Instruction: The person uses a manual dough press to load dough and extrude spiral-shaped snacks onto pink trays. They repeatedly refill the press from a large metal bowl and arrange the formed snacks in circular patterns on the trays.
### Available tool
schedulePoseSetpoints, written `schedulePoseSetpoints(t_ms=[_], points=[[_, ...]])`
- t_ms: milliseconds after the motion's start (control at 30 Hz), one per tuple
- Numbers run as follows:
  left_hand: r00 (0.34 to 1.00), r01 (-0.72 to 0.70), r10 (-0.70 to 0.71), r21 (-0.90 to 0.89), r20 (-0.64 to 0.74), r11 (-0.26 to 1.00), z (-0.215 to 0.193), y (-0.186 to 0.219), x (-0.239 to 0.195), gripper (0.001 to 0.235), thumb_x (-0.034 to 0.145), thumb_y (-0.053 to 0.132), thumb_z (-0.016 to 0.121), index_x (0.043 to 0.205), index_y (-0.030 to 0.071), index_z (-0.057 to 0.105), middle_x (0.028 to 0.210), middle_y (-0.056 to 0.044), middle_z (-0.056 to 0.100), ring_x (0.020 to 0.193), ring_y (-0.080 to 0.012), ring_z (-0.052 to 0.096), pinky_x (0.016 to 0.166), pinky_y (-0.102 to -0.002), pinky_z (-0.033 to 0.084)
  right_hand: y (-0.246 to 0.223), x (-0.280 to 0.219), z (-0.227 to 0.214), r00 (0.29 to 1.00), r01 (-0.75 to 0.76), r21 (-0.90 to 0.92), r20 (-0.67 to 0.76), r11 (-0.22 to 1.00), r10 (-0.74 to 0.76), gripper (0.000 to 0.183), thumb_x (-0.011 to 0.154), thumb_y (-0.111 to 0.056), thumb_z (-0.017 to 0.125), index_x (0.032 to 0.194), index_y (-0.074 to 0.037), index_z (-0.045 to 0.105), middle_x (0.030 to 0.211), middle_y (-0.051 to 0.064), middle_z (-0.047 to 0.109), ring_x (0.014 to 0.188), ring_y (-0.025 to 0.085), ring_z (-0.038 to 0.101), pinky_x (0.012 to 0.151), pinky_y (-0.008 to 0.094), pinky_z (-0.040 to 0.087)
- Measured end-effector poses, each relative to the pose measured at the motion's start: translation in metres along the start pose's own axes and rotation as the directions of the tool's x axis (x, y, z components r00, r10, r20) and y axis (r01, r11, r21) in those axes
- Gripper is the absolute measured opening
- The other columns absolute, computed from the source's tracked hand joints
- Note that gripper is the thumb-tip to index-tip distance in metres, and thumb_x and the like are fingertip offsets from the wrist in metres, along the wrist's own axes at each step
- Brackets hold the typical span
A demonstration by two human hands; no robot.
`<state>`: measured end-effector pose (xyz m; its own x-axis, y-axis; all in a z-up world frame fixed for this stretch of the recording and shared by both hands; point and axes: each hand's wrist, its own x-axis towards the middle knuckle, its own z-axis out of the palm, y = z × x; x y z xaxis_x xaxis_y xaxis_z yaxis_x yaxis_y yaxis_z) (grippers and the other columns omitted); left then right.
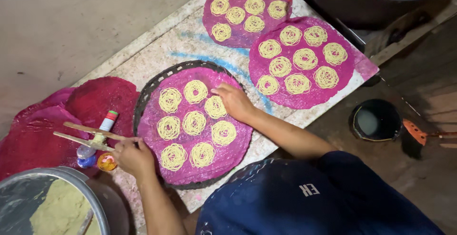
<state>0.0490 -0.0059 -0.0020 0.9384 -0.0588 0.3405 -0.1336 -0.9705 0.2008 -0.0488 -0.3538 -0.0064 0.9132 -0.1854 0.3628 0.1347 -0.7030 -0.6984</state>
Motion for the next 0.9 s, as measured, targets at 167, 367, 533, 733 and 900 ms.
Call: schedulePoseSetpoints(t_ms=[167, 367, 533, 733, 900], points=[[0.998, 0.062, -0.058, -0.346, 0.022, 0.936, -0.058, 0.036, 0.003, 0.013, 0.106, 0.018, 0.066, 0.112, 0.006, 0.067, 0.097, -0.017, 0.07, 0.085, -0.0361, 0.066, 0.077, -0.048, 0.05, -0.016, -0.004, -0.018, 0.991, 0.078, 0.155, -0.118, 0.985, -0.06, 0.033, 0.093, 0.004, 0.063, 0.125, -0.004, 0.07, 0.116, 0.014, 0.07, 0.107, 0.029, 0.069, 0.092, 0.037, 0.057], [0.965, -0.221, 0.262, -0.647, -0.034, 0.73, -0.079, 0.104, 0.057, 0.012, 0.107, 0.012, 0.061, 0.11, 0.0, 0.062, 0.094, -0.018, 0.067, 0.084, -0.0294, 0.067, 0.078, -0.04, 0.055, -0.014, 0.002, -0.108, 0.964, -0.016, 0.272, -0.251, 0.962, 0.087, 0.038, 0.095, 0.01, 0.06, 0.129, -0.005, 0.069, 0.123, 0.013, 0.068, 0.115, 0.023, 0.067, 0.096, 0.033, 0.057], [0.919, -0.149, 0.37, -0.75, 0.135, 0.645, 0.009, 0.208, 0.093, 0.019, 0.101, 0.018, 0.065, 0.114, 0.005, 0.062, 0.089, -0.019, 0.072, 0.076, -0.0273, 0.073, 0.071, -0.038, 0.057, 0.041, -0.008, -0.188, 0.9, -0.157, 0.044, -0.405, 0.987, 0.161, 0.037, 0.094, 0.012, 0.061, 0.125, -0.005, 0.073, 0.118, 0.014, 0.07, 0.105, 0.023, 0.069, 0.087, 0.033, 0.056], [0.836, -0.252, 0.541, -0.813, 0.09, 0.524, 0.122, 0.336, 0.117, 0.021, 0.099, 0.022, 0.065, 0.115, 0.01, 0.062, 0.088, -0.019, 0.071, 0.078, -0.0361, 0.07, 0.071, -0.046, 0.055, 0.128, -0.016, -0.227, 0.859, -0.212, -0.248, -0.509, 0.945, 0.059, 0.032, 0.093, 0.01, 0.065, 0.122, -0.001, 0.073, 0.116, 0.02, 0.068, 0.109, 0.036, 0.067, 0.096, 0.041, 0.053], [0.853, -0.273, 0.481, -0.61, 0.205, 0.744, 0.144, 0.347, 0.128, 0.031, 0.091, 0.023, 0.068, 0.119, 0.013, 0.062, 0.097, -0.018, 0.073, 0.089, -0.0384, 0.07, 0.076, -0.05, 0.053, 0.164, -0.042, -0.221, 0.786, -0.395, -0.23, -0.585, 0.889, 0.198, 0.036, 0.09, 0.008, 0.067, 0.125, -0.001, 0.07, 0.115, 0.023, 0.062, 0.104, 0.037, 0.063, 0.091, 0.041, 0.053]])
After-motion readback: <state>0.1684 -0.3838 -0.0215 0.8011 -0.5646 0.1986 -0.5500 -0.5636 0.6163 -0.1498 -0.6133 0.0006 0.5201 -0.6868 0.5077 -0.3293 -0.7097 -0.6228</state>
